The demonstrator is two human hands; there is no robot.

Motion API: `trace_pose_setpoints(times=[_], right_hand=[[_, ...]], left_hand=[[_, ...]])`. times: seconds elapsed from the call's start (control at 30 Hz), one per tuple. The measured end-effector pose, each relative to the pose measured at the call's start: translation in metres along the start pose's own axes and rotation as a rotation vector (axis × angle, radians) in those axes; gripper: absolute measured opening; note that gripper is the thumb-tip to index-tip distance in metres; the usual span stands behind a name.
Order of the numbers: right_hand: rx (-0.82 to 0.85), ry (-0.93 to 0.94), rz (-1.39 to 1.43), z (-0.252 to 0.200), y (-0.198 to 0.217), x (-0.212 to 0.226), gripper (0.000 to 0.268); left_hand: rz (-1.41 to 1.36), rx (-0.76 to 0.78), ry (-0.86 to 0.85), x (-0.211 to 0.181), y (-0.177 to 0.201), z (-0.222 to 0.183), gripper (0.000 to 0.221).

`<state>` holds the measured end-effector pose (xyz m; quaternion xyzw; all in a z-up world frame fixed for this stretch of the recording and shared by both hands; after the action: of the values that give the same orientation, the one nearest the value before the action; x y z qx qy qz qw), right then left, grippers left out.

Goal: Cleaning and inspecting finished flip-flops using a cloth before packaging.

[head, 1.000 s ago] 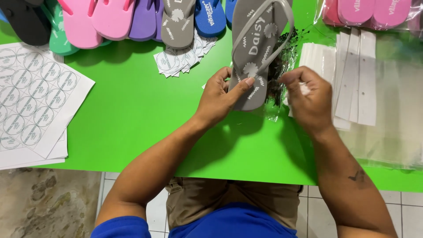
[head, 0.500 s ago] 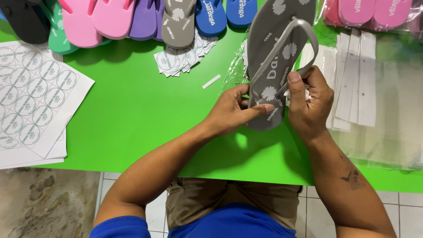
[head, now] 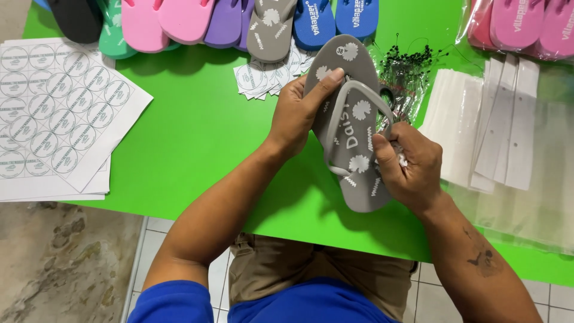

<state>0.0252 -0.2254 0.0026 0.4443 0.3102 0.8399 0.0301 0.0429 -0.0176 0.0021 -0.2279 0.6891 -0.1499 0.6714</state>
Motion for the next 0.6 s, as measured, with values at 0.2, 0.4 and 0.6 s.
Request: trace_pose_setpoints(times=[0.2, 0.4, 0.6], right_hand=[[0.009, -0.106, 0.021, 0.015, 0.007, 0.024, 0.03], [0.164, -0.209, 0.039, 0.014, -0.002, 0.018, 0.024], [0.216, -0.254, 0.046, 0.009, -0.007, 0.01, 0.026]], left_hand=[[0.179, -0.116, -0.055, -0.006, 0.009, 0.004, 0.032], [0.163, -0.131, -0.048, -0.017, 0.004, -0.002, 0.032], [0.275, -0.15, -0.066, -0.014, 0.01, -0.004, 0.04]])
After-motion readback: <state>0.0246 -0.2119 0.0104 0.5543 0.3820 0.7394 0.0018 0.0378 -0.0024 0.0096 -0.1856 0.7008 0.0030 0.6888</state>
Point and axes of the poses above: each hand's wrist, its own z-axis towards the middle knuckle, its own y-axis out of the back of the hand, x = y × z, the point moved 6 cm from there along z, towards the middle knuckle, and after that the axes turned 8 degrees about x, right-handed, at the moved point
